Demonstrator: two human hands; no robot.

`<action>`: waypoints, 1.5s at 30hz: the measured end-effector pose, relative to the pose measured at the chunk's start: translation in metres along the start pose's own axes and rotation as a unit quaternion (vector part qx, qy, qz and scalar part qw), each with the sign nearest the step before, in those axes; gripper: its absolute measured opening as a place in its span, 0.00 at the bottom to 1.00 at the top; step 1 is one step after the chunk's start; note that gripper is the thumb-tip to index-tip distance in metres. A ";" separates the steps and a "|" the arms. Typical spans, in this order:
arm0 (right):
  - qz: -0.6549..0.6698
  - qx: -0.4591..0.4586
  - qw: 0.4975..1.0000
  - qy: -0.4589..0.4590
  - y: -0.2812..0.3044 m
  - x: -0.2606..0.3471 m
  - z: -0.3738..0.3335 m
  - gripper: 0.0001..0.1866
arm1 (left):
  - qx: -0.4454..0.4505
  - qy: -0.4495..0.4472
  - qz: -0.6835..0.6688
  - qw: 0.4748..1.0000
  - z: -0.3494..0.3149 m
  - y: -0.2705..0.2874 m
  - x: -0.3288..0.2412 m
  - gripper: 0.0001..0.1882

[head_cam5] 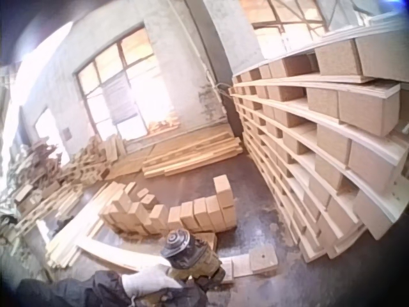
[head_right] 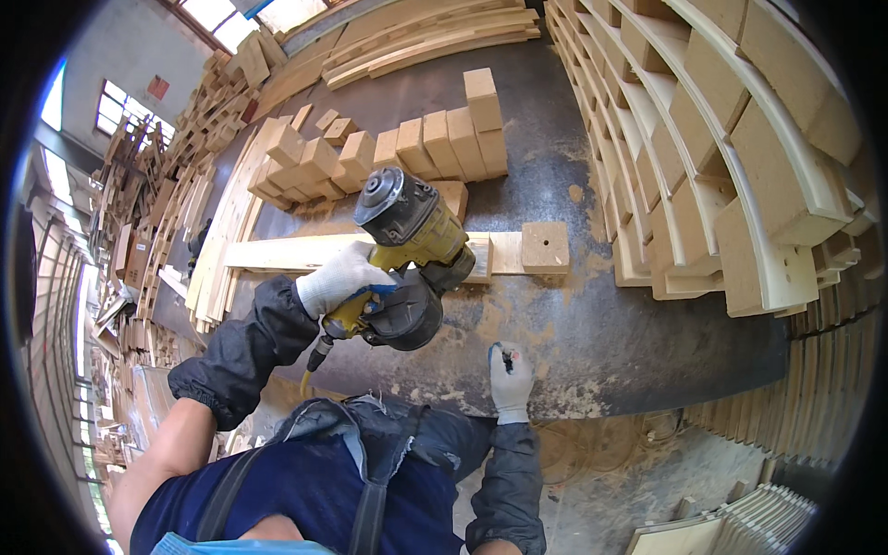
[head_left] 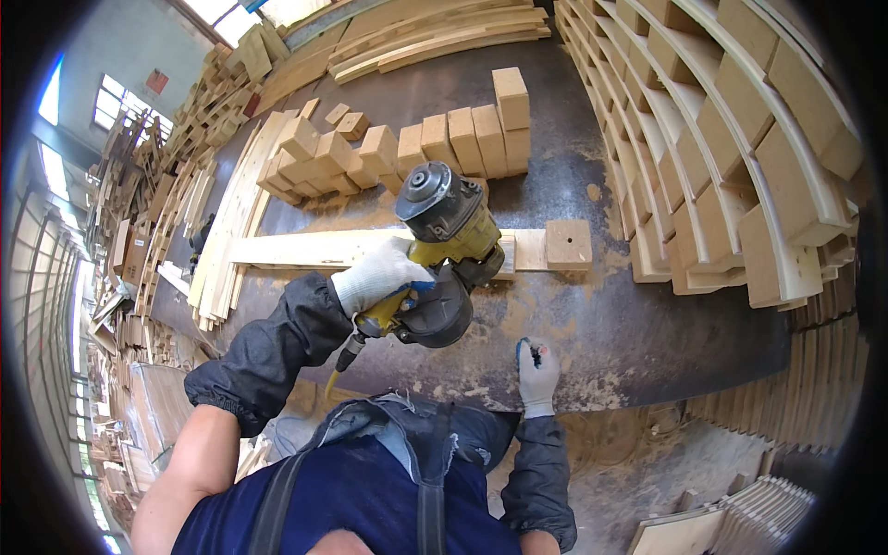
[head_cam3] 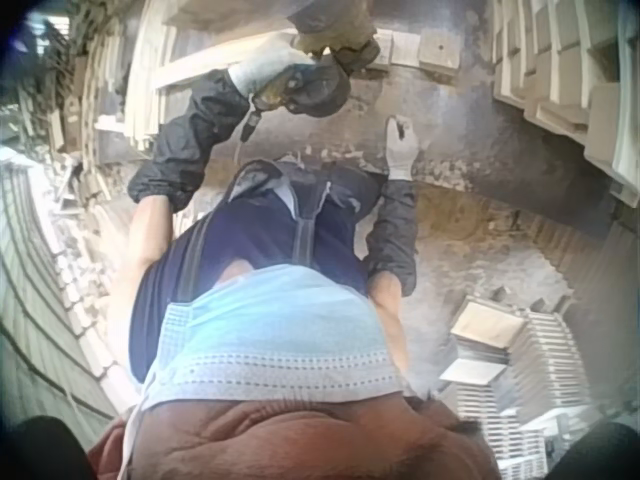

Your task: Assemble wood blocks and planks using a pneumatic nail gun to construct pallets.

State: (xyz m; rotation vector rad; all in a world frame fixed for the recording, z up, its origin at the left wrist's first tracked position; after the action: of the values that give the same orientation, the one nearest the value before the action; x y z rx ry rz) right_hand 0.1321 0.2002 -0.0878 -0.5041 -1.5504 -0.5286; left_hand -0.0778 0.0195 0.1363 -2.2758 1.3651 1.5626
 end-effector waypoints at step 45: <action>-0.357 0.253 0.855 0.279 -0.208 0.070 0.040 0.16 | -0.429 -0.017 -0.739 0.518 -0.170 0.170 0.501 0.10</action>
State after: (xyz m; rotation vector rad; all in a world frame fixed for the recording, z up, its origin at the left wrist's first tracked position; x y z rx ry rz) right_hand -0.0297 0.0595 -0.0250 0.6286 -1.1931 -0.7108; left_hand -0.0251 -0.4800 -0.1020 -2.1360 -1.5983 1.3239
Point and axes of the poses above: each hand's wrist, its own z-axis towards the middle knuckle, its own y-axis out of the back of the hand, x = y × z, the point moved 9 cm from there along z, towards the middle knuckle, and after that the axes turned 1 degree about z, right-handed, at the moved point
